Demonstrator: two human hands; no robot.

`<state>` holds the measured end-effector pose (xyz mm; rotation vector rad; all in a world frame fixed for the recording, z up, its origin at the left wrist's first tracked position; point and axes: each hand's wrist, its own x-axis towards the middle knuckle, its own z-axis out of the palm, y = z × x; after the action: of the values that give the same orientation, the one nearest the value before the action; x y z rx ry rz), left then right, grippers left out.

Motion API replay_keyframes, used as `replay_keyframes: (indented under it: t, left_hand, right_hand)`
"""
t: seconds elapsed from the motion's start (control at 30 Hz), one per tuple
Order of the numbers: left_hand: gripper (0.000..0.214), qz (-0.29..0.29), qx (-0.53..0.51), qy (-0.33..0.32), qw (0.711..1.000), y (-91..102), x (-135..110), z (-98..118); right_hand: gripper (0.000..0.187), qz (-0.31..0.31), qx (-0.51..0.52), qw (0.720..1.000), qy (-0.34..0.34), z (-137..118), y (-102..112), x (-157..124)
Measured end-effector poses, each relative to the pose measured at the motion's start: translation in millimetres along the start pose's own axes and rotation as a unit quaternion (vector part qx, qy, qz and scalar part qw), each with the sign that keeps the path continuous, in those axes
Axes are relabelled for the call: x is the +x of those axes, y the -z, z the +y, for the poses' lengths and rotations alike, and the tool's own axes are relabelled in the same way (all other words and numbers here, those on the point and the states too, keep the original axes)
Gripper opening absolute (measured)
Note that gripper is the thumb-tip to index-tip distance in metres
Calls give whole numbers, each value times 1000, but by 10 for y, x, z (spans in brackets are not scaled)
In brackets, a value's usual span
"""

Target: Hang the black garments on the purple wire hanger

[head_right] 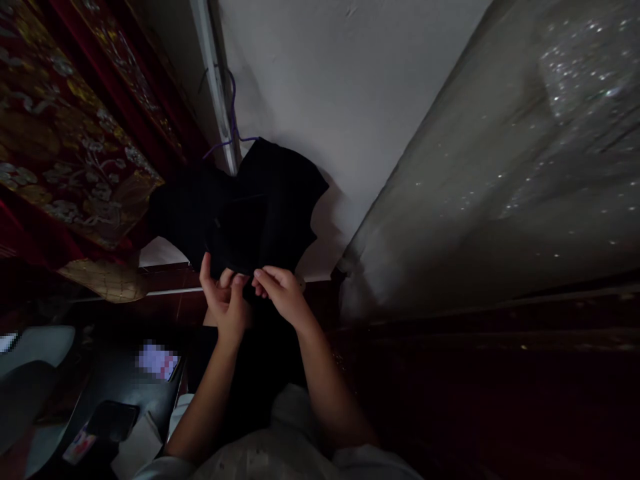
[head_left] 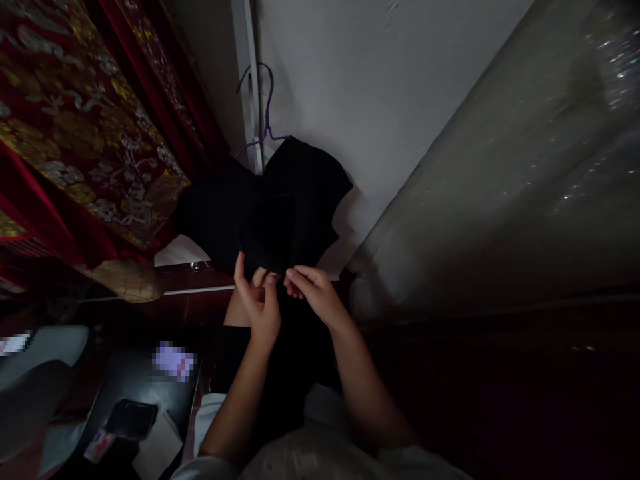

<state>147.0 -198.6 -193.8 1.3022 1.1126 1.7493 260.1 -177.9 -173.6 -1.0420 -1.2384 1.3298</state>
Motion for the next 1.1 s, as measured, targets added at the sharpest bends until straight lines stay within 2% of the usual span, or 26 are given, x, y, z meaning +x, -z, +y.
replay_keyframes:
  t: [0.07, 0.1, 0.2, 0.23, 0.37, 0.43, 0.5, 0.6, 0.7, 0.77, 0.87, 0.93, 1.0, 1.03, 1.07, 1.1]
  left_hand:
    - [70, -15, 13, 1, 1000, 19, 15, -76]
    - [62, -33, 23, 4, 999, 38, 24, -112]
    - [23, -92, 55, 27, 994, 117, 51, -184]
    - [16, -104, 61, 37, 992, 143, 59, -191]
    - [12, -93, 70, 48, 992, 192, 73, -182]
    - [12, -99, 89, 38, 990, 189, 73, -204]
    - [11, -114, 115, 20, 987, 184, 71, -257]
    - [8, -129, 160, 4, 979, 183, 68, -345]
    - [7, -154, 176, 17, 972, 192, 58, -367]
    - [6, -183, 179, 29, 966, 215, 63, -342]
    - [8, -242, 231, 48, 941, 294, 159, -240]
    - [13, -308, 302, 66, 900, 358, 318, -88]
    - [16, -369, 350, 58, 859, 389, 554, 158]
    - [15, -379, 351, 32, 856, 381, 691, 308]
    - [13, -353, 331, -16, 875, 356, 834, 466]
    - [17, -295, 305, -75, 902, 314, 977, 621]
  right_hand:
    - [40, 10, 11, 1000, 0, -6, -25, 10]
    - [39, 12, 16, 1000, -2, -8, -39, 20]
    - [37, 3, 25, 1000, -15, 10, -75, 35]
    - [37, -4, 24, 999, -21, 27, -84, 33]
    - [38, -23, 13, 999, -37, 90, -110, 26]
    - [37, -3, 35, 999, -39, 49, -112, 94]
    - [35, 48, 84, 995, -22, -97, -92, 261]
    - [31, 120, 159, 979, 41, -518, -15, 667]
    - [29, 126, 189, 972, 63, -1018, 52, 1029]
    - [31, 121, 188, 972, 72, -1248, 47, 1121]
    - [33, 109, 161, 976, 97, -1336, -20, 1052]
    - [34, 95, 142, 979, 113, -1278, -69, 959]
    - [35, 80, 130, 981, 123, -1206, -102, 887]
    - [35, 74, 125, 981, 127, -1178, -114, 864]
    - [35, 68, 119, 982, 130, -1158, -122, 847]
    - [34, 61, 111, 983, 133, -1145, -128, 833]
